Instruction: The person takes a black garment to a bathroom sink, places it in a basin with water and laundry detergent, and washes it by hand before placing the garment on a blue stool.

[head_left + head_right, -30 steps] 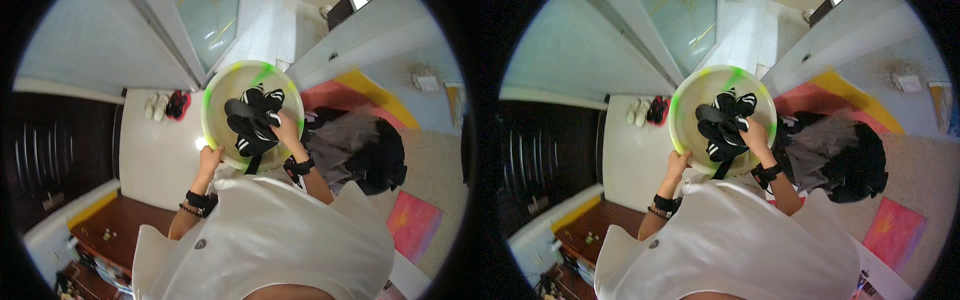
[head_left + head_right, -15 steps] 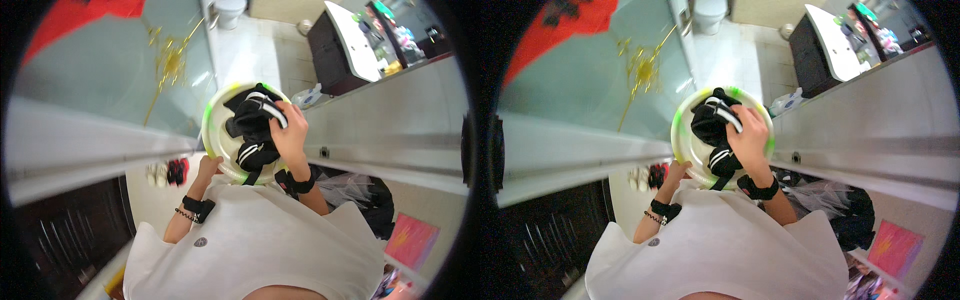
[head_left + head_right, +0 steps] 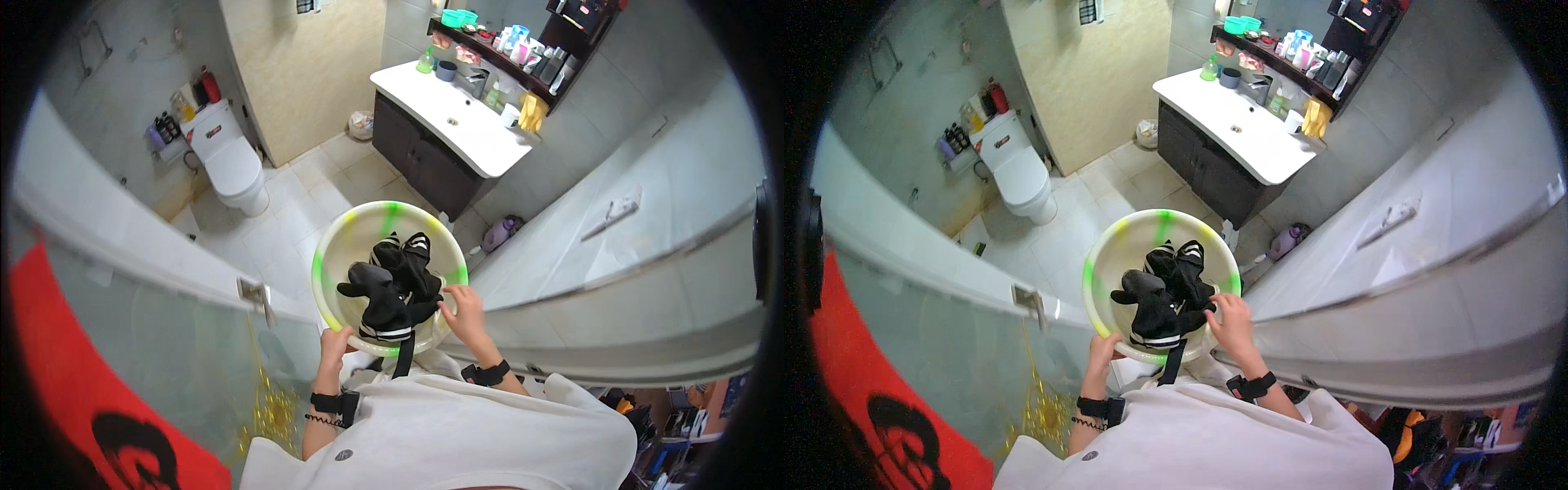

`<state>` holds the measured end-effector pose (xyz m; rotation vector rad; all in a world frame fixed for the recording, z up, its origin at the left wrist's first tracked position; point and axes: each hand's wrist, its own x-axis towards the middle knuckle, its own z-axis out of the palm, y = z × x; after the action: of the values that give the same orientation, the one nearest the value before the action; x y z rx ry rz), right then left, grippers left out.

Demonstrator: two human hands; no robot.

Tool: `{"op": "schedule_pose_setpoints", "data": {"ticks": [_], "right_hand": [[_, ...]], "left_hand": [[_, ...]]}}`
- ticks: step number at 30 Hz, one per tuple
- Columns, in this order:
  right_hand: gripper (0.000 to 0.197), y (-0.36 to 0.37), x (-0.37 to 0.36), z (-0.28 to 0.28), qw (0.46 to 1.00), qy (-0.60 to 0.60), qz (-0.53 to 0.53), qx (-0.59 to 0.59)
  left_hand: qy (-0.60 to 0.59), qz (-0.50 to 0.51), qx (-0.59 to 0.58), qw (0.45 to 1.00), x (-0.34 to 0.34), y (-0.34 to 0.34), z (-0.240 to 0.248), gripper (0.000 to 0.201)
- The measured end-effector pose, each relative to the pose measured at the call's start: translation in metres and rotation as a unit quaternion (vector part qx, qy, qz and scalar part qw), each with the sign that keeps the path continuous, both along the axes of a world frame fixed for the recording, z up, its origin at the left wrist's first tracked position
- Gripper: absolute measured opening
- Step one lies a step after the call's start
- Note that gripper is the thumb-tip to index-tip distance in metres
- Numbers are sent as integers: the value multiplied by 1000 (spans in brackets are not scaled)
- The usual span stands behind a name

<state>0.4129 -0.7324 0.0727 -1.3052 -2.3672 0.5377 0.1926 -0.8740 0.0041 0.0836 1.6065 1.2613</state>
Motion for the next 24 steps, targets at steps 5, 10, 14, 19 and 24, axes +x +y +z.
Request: {"op": "schedule_pose_setpoints", "data": {"ticks": [5, 10, 14, 19, 24], "right_hand": [[34, 98, -28, -14, 993, 0, -106, 61], [47, 192, -87, -31, 990, 48, -130, 7], [48, 259, -130, -24, 987, 60, -144, 26], [64, 334, -163, -24, 973, 69, -217, -35], [64, 387, -168, -20, 943, 120, -301, -72]], "left_hand": [[-11, -11, -19, 1000, -43, 80, 14, 21], [-17, -36, -41, 998, -108, 163, 8, 23], [-5, -14, -28, 999, -152, 230, 11, 21], [-49, -55, -10, 997, -204, 336, 27, 18], [-29, -143, 13, 989, -241, 471, 29, 17]]}}
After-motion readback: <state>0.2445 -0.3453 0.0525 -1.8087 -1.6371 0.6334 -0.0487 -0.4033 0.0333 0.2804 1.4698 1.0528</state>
